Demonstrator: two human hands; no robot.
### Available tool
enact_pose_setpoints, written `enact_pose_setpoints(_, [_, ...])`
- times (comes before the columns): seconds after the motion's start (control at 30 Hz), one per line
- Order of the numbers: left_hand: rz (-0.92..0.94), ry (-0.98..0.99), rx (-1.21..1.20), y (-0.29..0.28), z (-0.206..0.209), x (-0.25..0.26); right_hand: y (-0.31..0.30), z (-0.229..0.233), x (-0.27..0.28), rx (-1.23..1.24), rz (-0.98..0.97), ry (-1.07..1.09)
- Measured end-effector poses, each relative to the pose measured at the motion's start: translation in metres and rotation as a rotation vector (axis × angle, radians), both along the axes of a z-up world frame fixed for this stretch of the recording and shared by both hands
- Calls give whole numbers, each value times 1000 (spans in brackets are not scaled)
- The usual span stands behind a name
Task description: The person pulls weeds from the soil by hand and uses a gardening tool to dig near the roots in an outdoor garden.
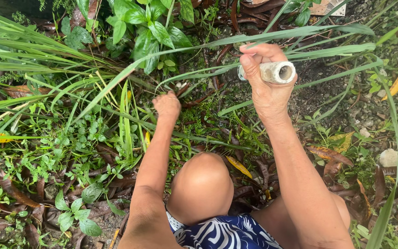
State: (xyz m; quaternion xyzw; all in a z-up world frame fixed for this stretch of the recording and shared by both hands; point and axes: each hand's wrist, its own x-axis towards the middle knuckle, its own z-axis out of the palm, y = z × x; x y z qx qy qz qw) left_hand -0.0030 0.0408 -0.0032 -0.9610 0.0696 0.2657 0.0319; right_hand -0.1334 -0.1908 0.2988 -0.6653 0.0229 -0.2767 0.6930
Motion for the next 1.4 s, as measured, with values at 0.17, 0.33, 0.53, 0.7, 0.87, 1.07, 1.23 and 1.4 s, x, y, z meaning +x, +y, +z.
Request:
enact_pose_setpoints(0.17, [-47, -119, -48, -15, 4, -9, -6, 1, 3, 100, 7, -71])
enact_pose_setpoints(0.33, [-121, -103, -144, -15, 85, -20, -38, 0, -8, 72, -62, -3])
enact_pose_setpoints(0.53, [-490, 72, -90, -66, 157, -30, -53, 12, -28, 107, -45, -141])
enact_pose_setpoints(0.7, [-1059, -144, -160, -119, 63, -19, -53, 51, -48, 61, -85, -68])
enact_pose_setpoints(0.87, [-881, -180, 56, -158, -33, 6, -58, 35, -54, 35, -74, -67])
enact_pose_setpoints(1.07, [-802, -272, 123, -161, -58, 10, -68, 15, -61, 95, -38, -83])
enact_pose_setpoints(1.23, [-845, -191, 212, -123, -13, 5, -61, 17, -63, 86, -59, -31])
enact_pose_setpoints(1.4, [-803, -114, 183, -80, 36, -23, -61, 19, -67, 67, -56, -33])
